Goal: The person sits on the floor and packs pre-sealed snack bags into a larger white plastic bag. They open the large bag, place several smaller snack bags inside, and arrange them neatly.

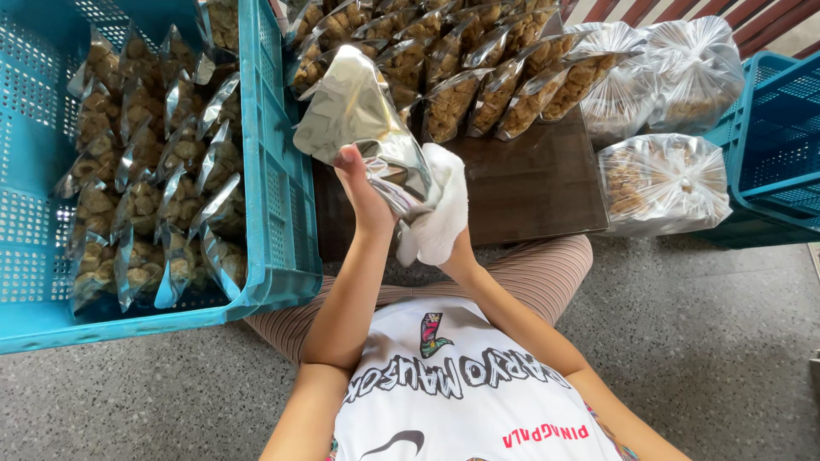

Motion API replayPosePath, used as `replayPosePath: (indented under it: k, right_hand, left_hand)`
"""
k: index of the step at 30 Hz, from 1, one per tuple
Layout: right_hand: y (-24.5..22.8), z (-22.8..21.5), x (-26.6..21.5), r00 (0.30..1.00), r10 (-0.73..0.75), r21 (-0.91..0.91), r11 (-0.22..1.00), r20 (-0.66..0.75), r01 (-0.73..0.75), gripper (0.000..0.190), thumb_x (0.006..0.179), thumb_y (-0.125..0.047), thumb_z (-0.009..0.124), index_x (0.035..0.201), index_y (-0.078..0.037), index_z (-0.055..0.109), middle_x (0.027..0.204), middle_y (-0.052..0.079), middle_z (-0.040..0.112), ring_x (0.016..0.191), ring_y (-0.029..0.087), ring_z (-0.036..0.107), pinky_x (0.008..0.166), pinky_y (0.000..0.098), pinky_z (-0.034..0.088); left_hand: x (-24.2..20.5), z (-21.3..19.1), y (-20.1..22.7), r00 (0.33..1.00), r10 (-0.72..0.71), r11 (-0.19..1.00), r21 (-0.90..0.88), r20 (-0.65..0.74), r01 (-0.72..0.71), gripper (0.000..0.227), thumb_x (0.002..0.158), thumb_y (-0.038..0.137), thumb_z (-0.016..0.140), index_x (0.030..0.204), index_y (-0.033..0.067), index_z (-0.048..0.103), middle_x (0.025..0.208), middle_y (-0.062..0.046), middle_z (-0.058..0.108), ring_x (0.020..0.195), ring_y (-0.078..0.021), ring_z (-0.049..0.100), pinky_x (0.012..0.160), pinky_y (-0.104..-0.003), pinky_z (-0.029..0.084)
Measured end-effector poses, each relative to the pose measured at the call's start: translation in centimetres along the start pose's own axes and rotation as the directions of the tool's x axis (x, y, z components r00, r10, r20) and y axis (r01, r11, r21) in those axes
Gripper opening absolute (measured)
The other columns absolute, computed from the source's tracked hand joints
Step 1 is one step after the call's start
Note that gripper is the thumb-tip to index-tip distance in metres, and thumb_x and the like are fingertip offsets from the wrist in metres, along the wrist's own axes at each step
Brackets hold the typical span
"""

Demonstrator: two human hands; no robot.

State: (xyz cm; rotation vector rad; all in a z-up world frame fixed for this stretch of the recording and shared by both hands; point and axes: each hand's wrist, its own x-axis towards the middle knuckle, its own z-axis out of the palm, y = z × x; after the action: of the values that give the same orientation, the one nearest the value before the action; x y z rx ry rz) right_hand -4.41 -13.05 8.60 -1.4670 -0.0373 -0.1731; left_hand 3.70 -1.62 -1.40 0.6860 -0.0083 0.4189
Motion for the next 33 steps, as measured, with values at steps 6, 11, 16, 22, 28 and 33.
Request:
replayPosePath:
  k: [6, 11, 16, 22, 28, 33]
  right_hand:
    - [8.9, -5.3, -0.2, 0.801, 0.590, 0.762, 0.470, 0.105, -0.446, 0.041, 0.090, -0.025, 0.057, 0.126, -0.006, 0.055, 0.111, 0.006, 0.070, 0.097, 0.018, 0.070, 0.087, 0.0344, 0.056]
    - [16.0, -9.2, -1.0, 0.995, 0.076, 0.359, 0.929, 0.057, -0.091, 0.019, 0.104, -0.007, 0.067, 0.117, 0.003, 0.057, 0.106, 0.010, 0.059, 0.091, 0.018, 0.056, 0.079, 0.0313, 0.048]
    - [17.5, -8.7, -2.2, 0.923, 0.072, -0.140, 0.990, 0.379, -0.019, 0.016, 0.091, -0.001, 0.066, 0.101, 0.004, 0.055, 0.098, 0.015, 0.053, 0.085, 0.022, 0.050, 0.073, 0.0330, 0.043]
    - [14.1, -5.5, 2.6, 0.939, -0.174, -0.167, 0.959, 0.296, 0.230, 0.058, 0.089, -0.015, 0.076, 0.138, -0.001, 0.048, 0.132, 0.012, 0.057, 0.119, 0.021, 0.058, 0.103, 0.0348, 0.049]
    - [8.0, -4.1, 2.7, 0.976, -0.197, -0.032, 0.979, 0.089, 0.201, 0.052, 0.096, -0.013, 0.067, 0.144, -0.002, 0.049, 0.134, 0.007, 0.059, 0.117, 0.015, 0.060, 0.105, 0.0280, 0.050]
    - [6.0, -4.0, 0.8, 0.969, -0.230, -0.112, 0.965, 0.089, 0.239, 0.045, 0.100, -0.010, 0.059, 0.144, -0.002, 0.050, 0.135, 0.007, 0.061, 0.117, 0.014, 0.061, 0.103, 0.0268, 0.051]
  left_hand:
    - [1.4, -1.6, -1.2, 0.922, -0.324, 0.945, -0.018, -0.212, 0.328, 0.077, 0.093, 0.070, 0.049, 0.147, 0.0185, 0.031, 0.140, 0.003, 0.046, 0.129, -0.0185, 0.053, 0.107, -0.041, 0.047]
    - [3.0, -1.6, -0.1, 0.908, -0.419, 0.764, 0.530, -0.027, 0.368, 0.080, 0.093, 0.069, 0.056, 0.146, 0.0150, 0.032, 0.119, -0.007, 0.060, 0.103, -0.0208, 0.065, 0.081, -0.045, 0.060]
    - [1.5, -0.5, -1.3, 0.911, -0.371, 0.925, 0.161, 0.177, 0.345, 0.089, 0.107, 0.070, 0.055, 0.149, -0.0074, 0.042, 0.113, -0.014, 0.054, 0.104, -0.0216, 0.058, 0.092, -0.038, 0.050]
    - [-3.0, 1.5, 0.8, 0.886, -0.324, 0.815, 0.573, 0.332, 0.083, 0.114, 0.088, 0.088, 0.046, 0.160, -0.0012, 0.041, 0.164, -0.016, 0.044, 0.154, -0.0238, 0.038, 0.123, -0.034, 0.029]
    - [-5.4, 4.9, 2.4, 0.855, -0.339, 0.819, 0.571, 0.392, 0.062, 0.120, 0.081, 0.080, 0.069, 0.157, -0.0013, 0.026, 0.159, -0.019, 0.038, 0.150, -0.0307, 0.036, 0.123, -0.042, 0.029]
    - [-4.5, 6.8, 1.4, 0.899, -0.396, 0.826, 0.500, 0.189, 0.259, 0.095, 0.090, 0.071, 0.067, 0.149, -0.0001, 0.050, 0.153, -0.018, 0.054, 0.145, -0.0278, 0.049, 0.123, -0.040, 0.036]
